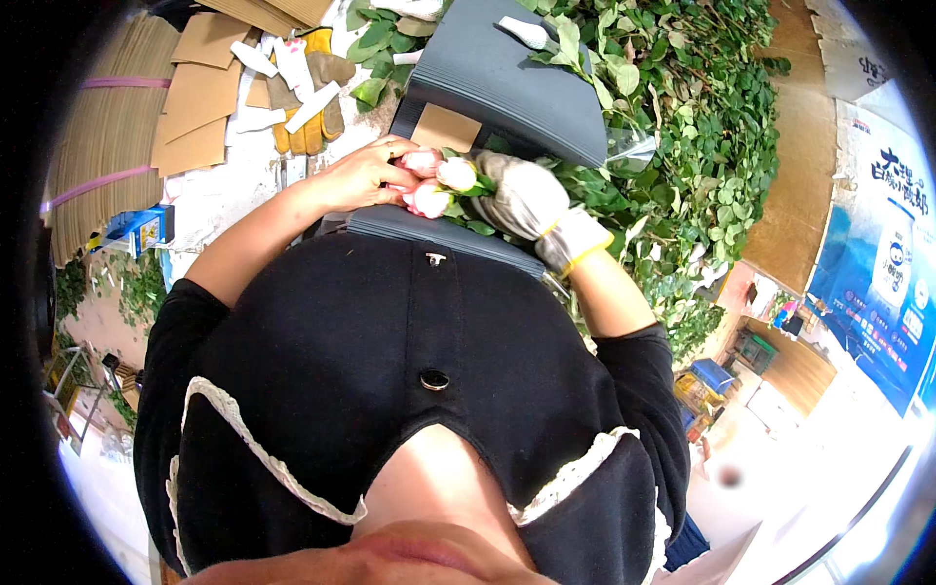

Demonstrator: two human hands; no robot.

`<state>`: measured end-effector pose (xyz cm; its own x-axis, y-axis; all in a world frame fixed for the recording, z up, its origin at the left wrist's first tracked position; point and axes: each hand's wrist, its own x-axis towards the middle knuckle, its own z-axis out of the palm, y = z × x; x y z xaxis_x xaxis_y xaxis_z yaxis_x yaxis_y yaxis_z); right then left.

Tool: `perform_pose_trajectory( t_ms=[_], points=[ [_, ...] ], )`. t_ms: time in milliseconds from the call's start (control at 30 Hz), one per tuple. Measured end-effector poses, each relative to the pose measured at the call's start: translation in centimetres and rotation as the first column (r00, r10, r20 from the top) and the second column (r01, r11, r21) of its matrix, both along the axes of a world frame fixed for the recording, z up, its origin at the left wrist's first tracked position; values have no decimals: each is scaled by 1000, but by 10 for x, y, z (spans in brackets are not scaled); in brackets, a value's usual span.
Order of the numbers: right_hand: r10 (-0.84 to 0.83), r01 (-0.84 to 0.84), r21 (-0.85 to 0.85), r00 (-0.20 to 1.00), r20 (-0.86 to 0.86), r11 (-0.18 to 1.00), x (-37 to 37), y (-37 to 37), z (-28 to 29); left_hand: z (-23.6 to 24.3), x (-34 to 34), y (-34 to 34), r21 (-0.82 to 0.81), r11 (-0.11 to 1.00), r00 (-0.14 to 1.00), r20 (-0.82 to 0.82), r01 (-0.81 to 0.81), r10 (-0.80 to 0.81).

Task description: The person arranges artificial flowers and greenery into a black rectangular box. They place leaves and pink roses inside, adjust the arrangement, and close the box. The person repeats this process with additional flowers and leaves.

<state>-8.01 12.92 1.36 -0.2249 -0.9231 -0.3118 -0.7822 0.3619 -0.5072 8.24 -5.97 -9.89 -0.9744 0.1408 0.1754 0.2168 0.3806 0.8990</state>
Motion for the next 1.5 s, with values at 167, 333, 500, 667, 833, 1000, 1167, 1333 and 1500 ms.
perform_pose_trajectory(
  t_ms=[167,333,500,667,833,1000,1167,1333,1500],
  points=[
    [-248,218,-190,957,-152,957,-6,-1,36,16,-8,-3,51,999,985,174,3,-12],
    [-217,168,-199,942,-255,965,-9,4,0,-3,-4,-5,-76,996,997,-64,-41,36],
    [-1,1,-2,991,-136,1000,-1,-2,-25,15,-13,-15,-145,988,991,-127,-51,32],
    [-14,13,-90,1000,-8,996,-18,7,55,10,-19,-17,-145,989,1000,-12,-3,1],
    [-309,260,-202,910,-275,944,-2,-4,32,-2,-19,-7,-119,984,991,-19,-135,134],
    [-55,-6,-91,756,-652,996,6,-19,-44,-21,-16,1,-89,965,964,-126,-246,234],
    [-15,-31,-59,757,-653,998,-1,-1,-41,-13,-12,2,-173,934,939,-208,-312,275],
    [66,-82,3,776,-628,997,-5,0,-44,3,-25,-13,-304,929,945,-306,-212,116],
    [119,-65,107,762,-637,992,-1,0,-35,16,-47,-21,-256,966,994,105,44,-18]
  ],
)
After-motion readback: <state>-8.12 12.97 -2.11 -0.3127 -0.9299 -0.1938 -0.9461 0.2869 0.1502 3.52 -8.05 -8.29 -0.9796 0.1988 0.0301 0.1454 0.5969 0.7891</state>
